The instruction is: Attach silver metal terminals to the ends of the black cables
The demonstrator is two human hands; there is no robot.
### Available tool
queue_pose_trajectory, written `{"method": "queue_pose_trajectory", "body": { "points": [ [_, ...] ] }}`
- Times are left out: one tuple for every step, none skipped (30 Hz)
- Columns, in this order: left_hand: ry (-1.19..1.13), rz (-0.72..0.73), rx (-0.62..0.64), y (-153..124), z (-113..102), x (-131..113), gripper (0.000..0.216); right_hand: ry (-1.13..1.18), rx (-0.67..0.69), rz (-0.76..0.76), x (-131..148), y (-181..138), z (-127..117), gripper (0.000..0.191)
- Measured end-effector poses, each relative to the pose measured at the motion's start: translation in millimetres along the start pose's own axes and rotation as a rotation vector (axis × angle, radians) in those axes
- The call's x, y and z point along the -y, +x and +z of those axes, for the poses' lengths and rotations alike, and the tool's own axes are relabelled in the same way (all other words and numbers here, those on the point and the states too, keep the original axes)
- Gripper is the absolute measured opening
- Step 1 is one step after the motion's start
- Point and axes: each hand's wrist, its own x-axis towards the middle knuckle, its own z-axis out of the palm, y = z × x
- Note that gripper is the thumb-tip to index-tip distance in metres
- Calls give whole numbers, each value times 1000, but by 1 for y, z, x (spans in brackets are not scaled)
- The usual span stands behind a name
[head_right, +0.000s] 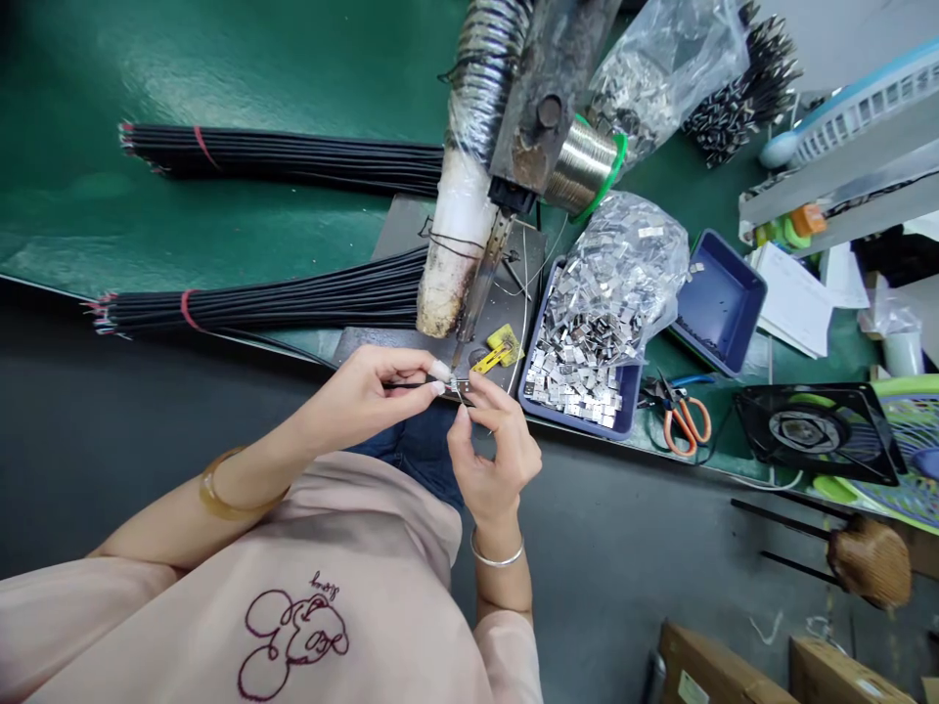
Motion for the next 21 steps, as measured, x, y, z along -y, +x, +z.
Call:
{"method": "queue_pose_trajectory", "body": {
  "points": [
    [-4, 3, 8, 0, -1, 0, 17, -27, 4, -29, -1, 1, -1, 13],
    [-16, 4, 23, 0, -2, -1, 16, -63, 17, -67, -2, 2, -2, 14],
    [-34, 3, 46, 0, -4, -1, 15, -99, 39, -111, -3, 2, -2, 14],
    [-59, -1, 79, -1, -6, -2, 16, -130, 63, -156, -3, 3, -2, 14],
    [-82, -7, 117, -1, -8, -3, 17, -150, 85, -196, -4, 3, -2, 13],
    [-96, -11, 150, -2, -10, -4, 17, -154, 96, -224, -5, 3, -2, 12],
    [-99, -9, 173, -3, -12, -6, 16, -136, 91, -238, -5, 2, -1, 11],
    [-81, 4, 181, -4, -14, -7, 14, -101, 70, -221, -5, 1, -1, 10],
    [-41, 34, 172, -6, -16, -8, 12, -58, 41, -164, -5, 0, 0, 8],
    [14, 82, 149, -8, -17, -9, 9, -9, 20, -69, -4, 0, 1, 6],
    [70, 141, 128, -10, -18, -10, 7, 49, 30, 53, -3, 0, 1, 4],
    [116, 200, 119, -12, -18, -11, 8, 115, 72, 182, -1, 1, 1, 7],
    [146, 246, 125, -14, -19, -11, 11, 174, 127, 296, 1, 2, 0, 10],
    [154, 271, 136, -16, -19, -11, 15, 211, 167, 375, 3, 2, -2, 13],
    [141, 268, 145, -17, -19, -10, 17, 221, 165, 401, 6, 2, -4, 13],
    [116, 241, 146, -18, -18, -9, 19, 202, 114, 385, 8, 2, -6, 11],
    [88, 203, 133, -19, -17, -9, 20, 155, 22, 344, 11, 1, -9, 8],
    [65, 165, 113, -20, -16, -8, 19, 89, -77, 291, 13, -1, -13, 6],
    [48, 136, 93, -20, -15, -6, 18, 18, -141, 235, 15, -3, -16, 5],
    [40, 120, 78, -20, -14, -5, 16, -48, -150, 186, 17, -5, -18, 5],
    [40, 113, 70, -20, -13, -4, 15, -109, -111, 145, 20, -7, -20, 6]
  ]
}}
